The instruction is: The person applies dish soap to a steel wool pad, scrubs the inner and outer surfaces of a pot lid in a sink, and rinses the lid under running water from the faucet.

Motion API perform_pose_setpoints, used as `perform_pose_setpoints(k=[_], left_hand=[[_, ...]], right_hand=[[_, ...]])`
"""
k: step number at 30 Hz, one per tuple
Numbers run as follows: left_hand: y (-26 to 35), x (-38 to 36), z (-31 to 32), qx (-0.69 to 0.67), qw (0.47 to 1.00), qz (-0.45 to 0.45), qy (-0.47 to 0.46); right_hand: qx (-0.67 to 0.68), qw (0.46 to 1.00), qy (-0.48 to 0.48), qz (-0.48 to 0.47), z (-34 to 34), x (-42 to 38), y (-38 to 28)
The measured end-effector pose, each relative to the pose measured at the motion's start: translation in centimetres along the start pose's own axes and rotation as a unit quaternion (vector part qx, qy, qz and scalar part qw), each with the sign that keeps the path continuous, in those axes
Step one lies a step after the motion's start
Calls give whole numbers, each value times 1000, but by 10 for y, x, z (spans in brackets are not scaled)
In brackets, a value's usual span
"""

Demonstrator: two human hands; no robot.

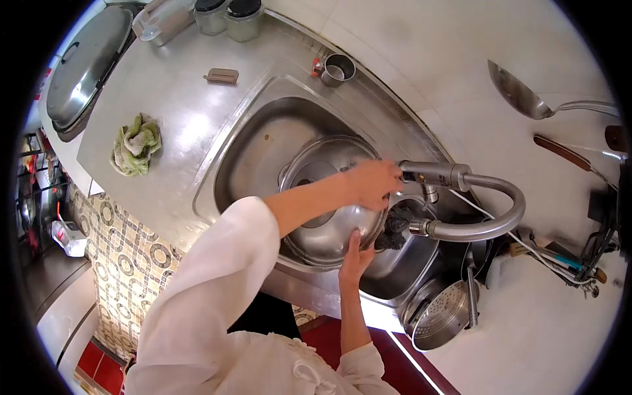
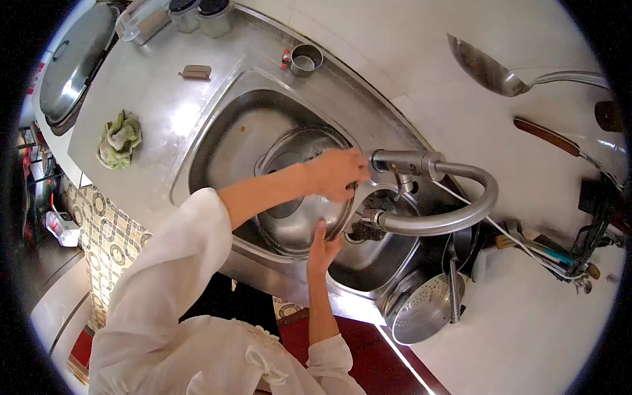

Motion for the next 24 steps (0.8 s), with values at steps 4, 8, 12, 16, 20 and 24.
perform_pose_setpoints(k=[4, 8, 12, 16, 20, 24], left_hand=[[55, -39, 6, 11, 994, 105, 29], [58, -73, 8, -77, 989, 74, 103], [48, -101, 23, -116, 979, 5, 167], [50, -105, 24, -4, 983, -20, 180], [25, -81, 4, 32, 968, -116, 222], [-78, -80, -8, -43, 888, -301, 346]], right_hand=[[242, 966, -64, 58, -1, 0, 9], [387, 914, -95, 79, 1, 11, -6], [324, 931, -55, 157, 4, 51, -10], [50, 996, -2, 79, -7, 73, -19], [-106, 988, -23, -111, 2, 78, -50], [-157, 983, -4, -100, -1, 59, -51]])
Point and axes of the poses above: each hand's wrist, its own x-axis towards the middle knuckle, its own z-axis out of the palm, y = z × x, the point moved 10 cm from there along x, towards the middle knuckle, and after that the axes turned 2 degrees about -z, right-handed, at the moved point
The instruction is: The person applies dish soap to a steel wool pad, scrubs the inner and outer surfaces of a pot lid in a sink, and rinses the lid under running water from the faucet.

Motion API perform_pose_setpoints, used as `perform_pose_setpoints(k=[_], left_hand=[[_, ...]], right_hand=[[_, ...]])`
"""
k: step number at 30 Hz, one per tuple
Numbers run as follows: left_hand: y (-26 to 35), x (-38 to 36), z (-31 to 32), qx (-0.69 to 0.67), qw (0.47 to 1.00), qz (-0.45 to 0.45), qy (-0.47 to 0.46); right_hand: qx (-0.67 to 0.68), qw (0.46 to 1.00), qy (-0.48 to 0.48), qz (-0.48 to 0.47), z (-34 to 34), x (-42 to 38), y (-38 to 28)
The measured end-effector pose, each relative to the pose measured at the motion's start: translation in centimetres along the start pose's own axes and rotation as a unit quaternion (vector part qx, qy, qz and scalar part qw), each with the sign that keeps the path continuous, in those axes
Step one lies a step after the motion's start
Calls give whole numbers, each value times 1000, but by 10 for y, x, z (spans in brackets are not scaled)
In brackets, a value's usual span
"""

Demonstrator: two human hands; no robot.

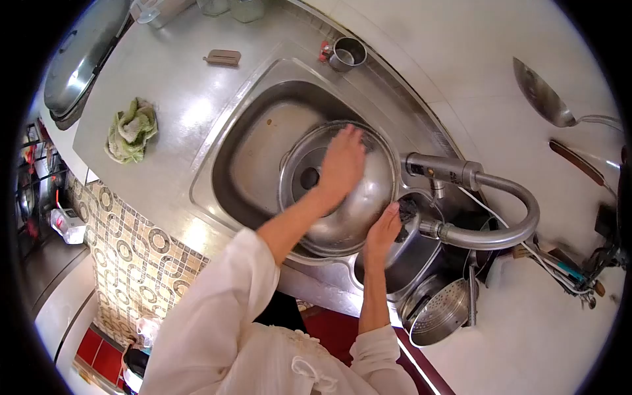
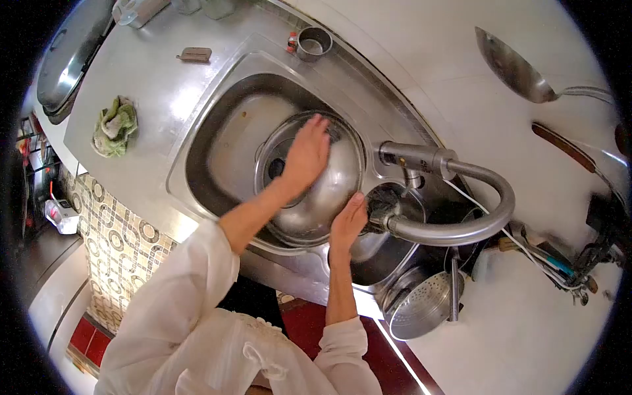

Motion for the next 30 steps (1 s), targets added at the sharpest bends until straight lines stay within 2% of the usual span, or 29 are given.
perform_pose_setpoints(k=[1, 2, 4, 6, 9, 10, 11, 13, 15, 17, 21, 23, 25, 27, 29, 30], left_hand=[[-17, 7, 4, -8, 999, -48, -7], [-5, -6, 6, 22, 1000, 14, -12], [22, -55, -1, -30, 995, 82, -38], [51, -113, 2, -37, 979, 139, -144], [54, -100, -1, -17, 981, 132, -143], [35, -71, 1, -4, 992, 73, -98], [25, -55, 7, -5, 992, 72, -101], [10, -32, 4, 15, 998, 35, -44], [35, -77, -19, 2, 997, 75, -28], [68, -121, -15, 10, 975, 171, -140], [46, -59, -4, 15, 983, 149, -105], [32, -20, 1, 22, 989, 100, -111], [42, -56, -7, -21, 987, 111, -110], [87, -107, -10, 16, 938, 258, -230], [78, -93, 1, 7, 941, 272, -201], [62, -60, 18, 76, 948, 240, -193]], right_hand=[[-1, 1000, 19, -5, -3, -3, -6], [2, 1000, 18, 15, -3, -2, 5], [25, 998, 29, 46, -3, 0, 25], [58, 994, 59, 73, -4, 0, 41], [43, 995, 71, 46, -6, -3, 41], [40, 996, 71, 48, -9, -4, 39], [27, 998, 40, 47, -6, -4, 27], [10, 999, 8, 42, -7, -3, 19], [36, 998, 33, 51, -6, -4, 19], [63, 996, 30, 57, -2, -4, 22], [52, 997, 29, 39, -5, -7, 16], [29, 997, 13, 70, -5, -8, 7], [38, 993, 23, 108, -2, -8, 12], [168, 972, 98, 129, -7, -8, 13], [165, 972, 121, 114, -13, -10, 20], [104, 987, 68, 98, -11, -8, 16]])
Point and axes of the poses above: each hand's wrist, its own x-axis towards the middle knuckle, its own z-axis out of the palm, y = z × x, the point moved 10 cm from there along x, towards the middle knuckle, and after that the axes turned 2 degrees about -z, right-handed, at the moved point
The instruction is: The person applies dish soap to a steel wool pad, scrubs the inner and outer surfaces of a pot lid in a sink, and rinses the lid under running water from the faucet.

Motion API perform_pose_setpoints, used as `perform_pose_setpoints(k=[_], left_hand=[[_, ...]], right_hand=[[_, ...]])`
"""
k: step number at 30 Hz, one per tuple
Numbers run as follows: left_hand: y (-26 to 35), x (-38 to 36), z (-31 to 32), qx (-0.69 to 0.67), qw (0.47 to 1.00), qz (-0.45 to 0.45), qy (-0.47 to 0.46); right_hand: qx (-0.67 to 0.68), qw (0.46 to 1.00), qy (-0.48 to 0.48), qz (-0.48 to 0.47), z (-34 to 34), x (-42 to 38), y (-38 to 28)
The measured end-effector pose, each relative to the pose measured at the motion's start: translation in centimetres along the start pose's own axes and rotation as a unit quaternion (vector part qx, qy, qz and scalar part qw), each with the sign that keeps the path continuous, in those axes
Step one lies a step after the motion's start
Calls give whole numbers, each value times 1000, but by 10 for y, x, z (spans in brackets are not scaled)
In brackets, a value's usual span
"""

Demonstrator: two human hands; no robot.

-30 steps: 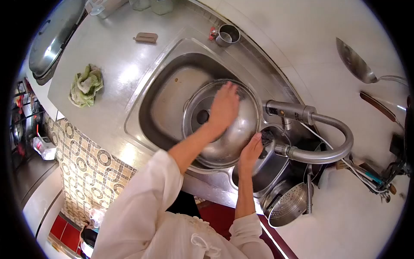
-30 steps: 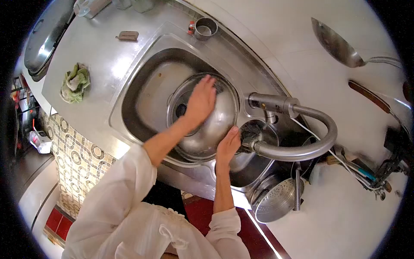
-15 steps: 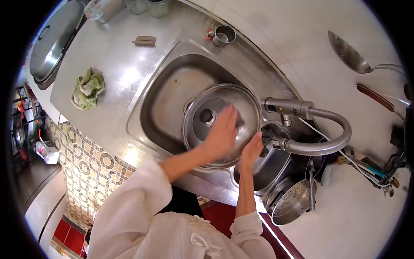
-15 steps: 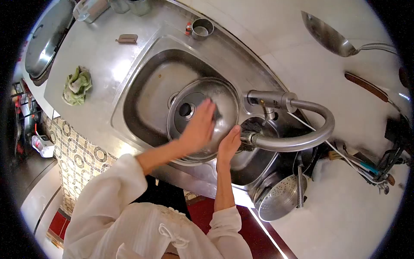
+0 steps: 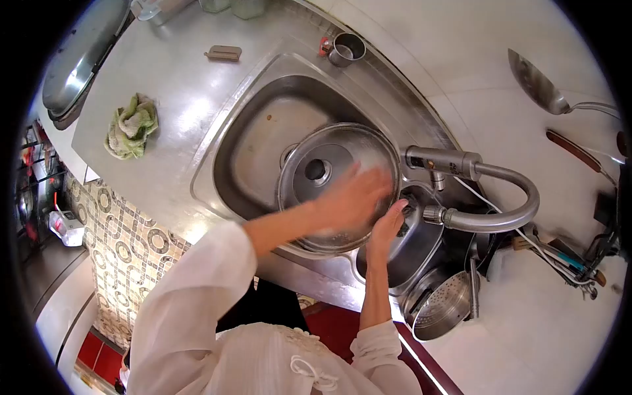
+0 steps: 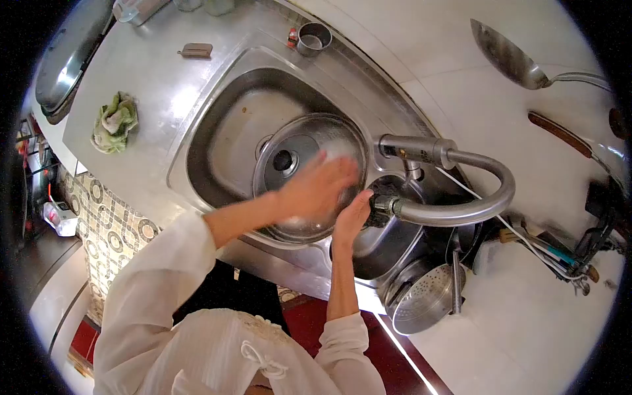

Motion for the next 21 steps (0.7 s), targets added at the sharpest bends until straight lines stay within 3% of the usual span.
perform_pose_setpoints(k=[1, 2, 4, 5, 7, 8, 11, 13, 15, 16, 21], left_hand=[[-23, 18, 6, 58, 997, -47, -13], [-31, 28, 7, 54, 997, -47, -12], [-54, 42, 2, -98, 988, -119, 12], [-40, 33, 0, -93, 989, -116, 7], [40, 0, -27, -116, 983, 97, 99], [35, 4, -30, -113, 984, 96, 100], [-39, 39, -26, -110, 989, -80, 61], [-69, 53, -37, -97, 980, -125, 122], [-64, 59, -39, -59, 993, -89, 53], [-56, 55, -48, -97, 988, -36, 117], [-13, 46, -45, -117, 988, 22, 98]], right_hand=[[-68, 996, -49, -12, 4, -2, -1], [-62, 997, -40, -28, 4, -2, -3], [-72, 996, -33, -35, 0, 1, -2], [-67, 997, -21, -34, 1, 0, -1], [-38, 998, -22, -43, 7, 0, 0], [-39, 996, -22, -72, 7, -1, 3], [-116, 988, -47, -92, 0, -15, 5], [-170, 982, -53, -61, 1, -31, 8], [-112, 990, -26, -87, -6, -41, 14], [-123, 988, -22, -91, -10, -46, 22], [-58, 991, -48, -112, 1, -37, 11]])
Point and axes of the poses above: each hand's wrist, its own x-axis towards the middle knuckle, its own z-axis out of the palm, y = z × x, the point moved 10 cm from there along x, towards the middle knuckle, and after that the axes turned 2 degrees about -z, right-handed, at the moved point
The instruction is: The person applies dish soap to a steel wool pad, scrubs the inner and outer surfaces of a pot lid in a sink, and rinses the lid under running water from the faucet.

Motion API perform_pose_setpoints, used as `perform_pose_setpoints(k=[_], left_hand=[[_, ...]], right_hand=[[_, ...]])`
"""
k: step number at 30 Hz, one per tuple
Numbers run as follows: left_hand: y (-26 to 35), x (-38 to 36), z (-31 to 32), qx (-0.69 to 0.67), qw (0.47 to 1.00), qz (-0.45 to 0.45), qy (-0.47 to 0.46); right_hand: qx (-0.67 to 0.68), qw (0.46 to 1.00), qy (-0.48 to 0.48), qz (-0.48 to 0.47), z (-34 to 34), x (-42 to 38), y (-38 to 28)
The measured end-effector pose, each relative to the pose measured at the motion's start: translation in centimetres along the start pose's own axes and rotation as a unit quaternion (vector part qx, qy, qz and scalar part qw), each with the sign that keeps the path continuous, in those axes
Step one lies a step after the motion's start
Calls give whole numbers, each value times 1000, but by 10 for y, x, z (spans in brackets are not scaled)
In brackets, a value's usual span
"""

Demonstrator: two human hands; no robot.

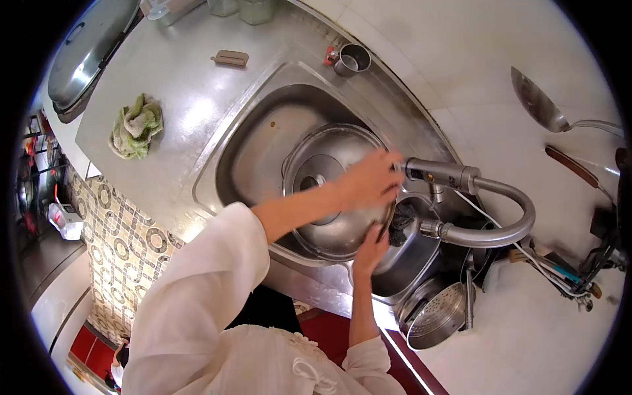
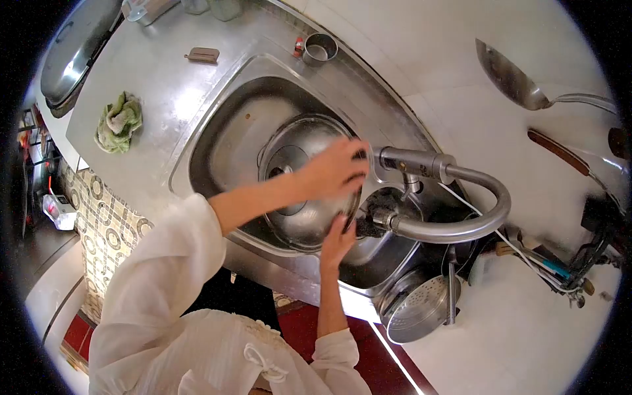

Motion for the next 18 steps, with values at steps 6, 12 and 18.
perform_pose_setpoints(k=[6, 12, 18], left_hand=[[31, -70, 19, -110, 992, -42, 46], [-48, -42, 2, 35, 971, -198, 131], [-2, -77, 22, 94, 962, -239, 90]], right_hand=[[175, 949, 38, 261, 9, 72, 48], [-58, 997, -35, 22, 14, 45, 5], [-60, 998, 20, -7, 4, 43, -2]])
Point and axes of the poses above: each hand's wrist, its own x-axis towards the middle knuckle, its own z-axis out of the palm, y = z × x, the point moved 10 cm from there along x, towards the middle knuckle, and after that the axes turned 2 degrees about -z, right-handed, at the moved point
